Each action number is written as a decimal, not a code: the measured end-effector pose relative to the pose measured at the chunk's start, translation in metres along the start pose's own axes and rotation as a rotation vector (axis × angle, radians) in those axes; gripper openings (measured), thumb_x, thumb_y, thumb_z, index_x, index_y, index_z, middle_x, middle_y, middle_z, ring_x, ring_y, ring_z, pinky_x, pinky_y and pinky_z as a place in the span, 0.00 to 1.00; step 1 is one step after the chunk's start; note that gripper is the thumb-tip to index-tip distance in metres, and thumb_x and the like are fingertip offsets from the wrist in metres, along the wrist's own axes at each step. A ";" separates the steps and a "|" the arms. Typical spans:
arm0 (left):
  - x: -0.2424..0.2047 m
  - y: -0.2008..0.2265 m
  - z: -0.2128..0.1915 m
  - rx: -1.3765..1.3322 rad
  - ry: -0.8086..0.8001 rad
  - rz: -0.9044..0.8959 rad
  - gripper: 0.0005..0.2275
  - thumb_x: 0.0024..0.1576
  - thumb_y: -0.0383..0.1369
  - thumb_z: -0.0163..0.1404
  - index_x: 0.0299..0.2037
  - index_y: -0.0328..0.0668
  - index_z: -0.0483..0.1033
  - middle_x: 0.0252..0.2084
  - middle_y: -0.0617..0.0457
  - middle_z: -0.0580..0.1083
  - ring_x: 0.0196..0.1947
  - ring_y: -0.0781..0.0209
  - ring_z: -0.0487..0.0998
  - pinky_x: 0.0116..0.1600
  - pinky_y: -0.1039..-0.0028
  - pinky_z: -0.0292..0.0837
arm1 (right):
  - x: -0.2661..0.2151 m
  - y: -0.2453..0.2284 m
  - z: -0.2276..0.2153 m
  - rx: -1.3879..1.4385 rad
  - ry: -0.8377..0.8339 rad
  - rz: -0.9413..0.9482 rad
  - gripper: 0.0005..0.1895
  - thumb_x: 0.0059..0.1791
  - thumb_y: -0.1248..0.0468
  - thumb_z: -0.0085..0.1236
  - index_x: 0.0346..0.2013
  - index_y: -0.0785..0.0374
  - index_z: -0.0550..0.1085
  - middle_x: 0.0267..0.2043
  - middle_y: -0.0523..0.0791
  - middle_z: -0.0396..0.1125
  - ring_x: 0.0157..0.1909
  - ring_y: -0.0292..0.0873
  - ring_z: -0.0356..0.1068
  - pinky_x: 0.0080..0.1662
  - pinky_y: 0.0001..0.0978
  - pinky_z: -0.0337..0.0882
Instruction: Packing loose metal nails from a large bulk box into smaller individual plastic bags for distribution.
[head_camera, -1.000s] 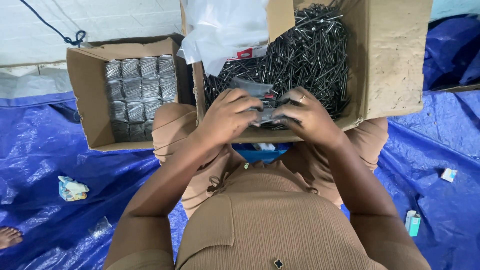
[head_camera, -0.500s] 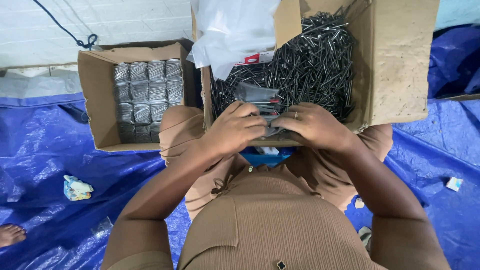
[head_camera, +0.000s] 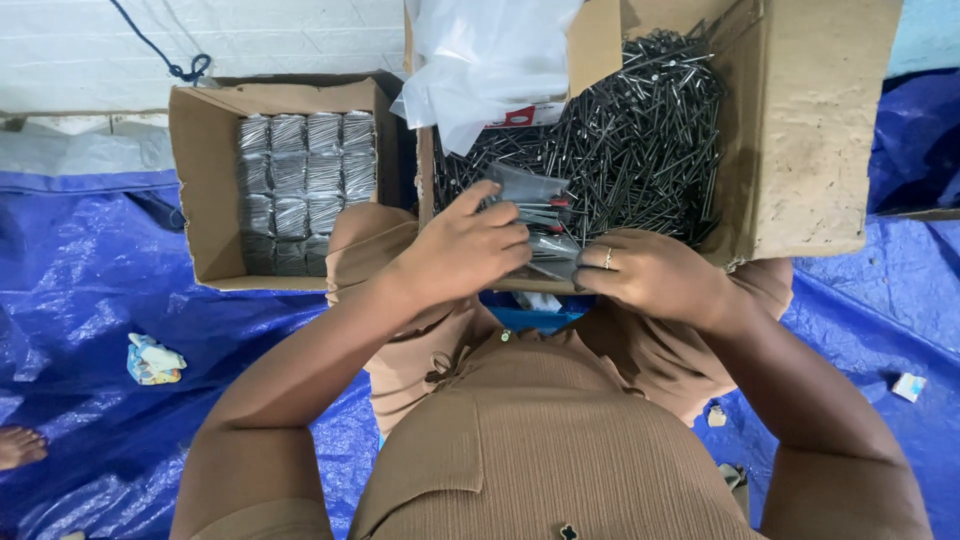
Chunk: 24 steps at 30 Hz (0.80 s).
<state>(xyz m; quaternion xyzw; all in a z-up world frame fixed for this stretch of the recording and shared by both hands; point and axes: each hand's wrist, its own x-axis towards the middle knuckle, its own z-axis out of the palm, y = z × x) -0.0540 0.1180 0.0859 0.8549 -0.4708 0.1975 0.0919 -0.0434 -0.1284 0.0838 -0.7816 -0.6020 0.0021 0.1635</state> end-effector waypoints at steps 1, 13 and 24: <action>-0.001 0.002 0.002 0.002 -0.001 -0.004 0.03 0.45 0.29 0.54 0.26 0.52 0.76 0.26 0.62 0.75 0.36 0.65 0.68 0.56 0.64 0.56 | 0.001 0.000 0.001 0.002 -0.001 -0.004 0.07 0.47 0.68 0.41 0.32 0.62 0.69 0.30 0.48 0.65 0.34 0.50 0.67 0.37 0.41 0.68; -0.001 0.008 0.001 -0.070 0.005 0.042 0.06 0.52 0.21 0.46 0.26 0.43 0.72 0.28 0.60 0.71 0.35 0.65 0.70 0.52 0.70 0.66 | -0.008 0.008 0.012 -0.067 -0.078 0.234 0.08 0.45 0.61 0.48 0.36 0.58 0.71 0.40 0.46 0.62 0.46 0.51 0.65 0.46 0.42 0.67; -0.013 0.006 0.023 -0.254 -0.182 -0.119 0.05 0.56 0.30 0.42 0.36 0.50 0.72 0.42 0.54 0.66 0.39 0.56 0.72 0.43 0.69 0.68 | -0.020 0.019 0.029 -0.023 0.084 0.183 0.09 0.43 0.64 0.50 0.37 0.61 0.70 0.35 0.47 0.65 0.40 0.50 0.68 0.40 0.40 0.70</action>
